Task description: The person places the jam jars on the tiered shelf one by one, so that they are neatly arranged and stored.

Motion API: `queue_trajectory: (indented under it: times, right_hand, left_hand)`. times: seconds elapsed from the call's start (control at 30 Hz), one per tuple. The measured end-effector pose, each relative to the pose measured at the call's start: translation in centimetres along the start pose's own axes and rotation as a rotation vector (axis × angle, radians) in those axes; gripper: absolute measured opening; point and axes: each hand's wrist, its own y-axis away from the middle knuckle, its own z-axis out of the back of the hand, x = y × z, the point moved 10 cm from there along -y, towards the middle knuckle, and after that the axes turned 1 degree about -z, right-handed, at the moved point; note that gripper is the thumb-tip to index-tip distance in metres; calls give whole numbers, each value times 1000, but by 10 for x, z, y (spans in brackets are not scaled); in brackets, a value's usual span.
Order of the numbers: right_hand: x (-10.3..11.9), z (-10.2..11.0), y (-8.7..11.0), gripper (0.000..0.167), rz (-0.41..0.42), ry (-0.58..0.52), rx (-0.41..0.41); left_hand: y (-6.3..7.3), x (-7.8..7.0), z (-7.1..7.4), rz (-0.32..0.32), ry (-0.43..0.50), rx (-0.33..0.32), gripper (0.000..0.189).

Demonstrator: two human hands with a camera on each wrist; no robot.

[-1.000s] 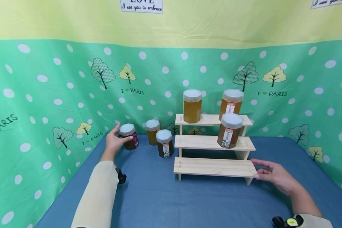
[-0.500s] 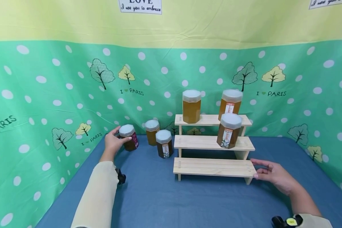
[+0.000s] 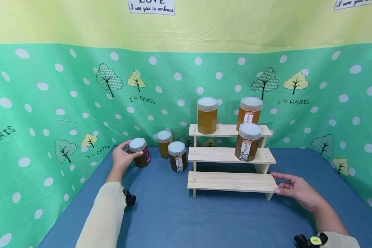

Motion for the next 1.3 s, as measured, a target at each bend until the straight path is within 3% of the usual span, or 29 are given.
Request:
queue_trajectory:
  times: [0.63,1.3]
  right_hand:
    - [1,0,-3,81,-30,0,-25]
    - [0,1,-1,79,-17,0,-23]
  left_hand:
    - [25,-14,3,-32,10,6,82]
    - [53,-32,-2,-48,-31,34,82]
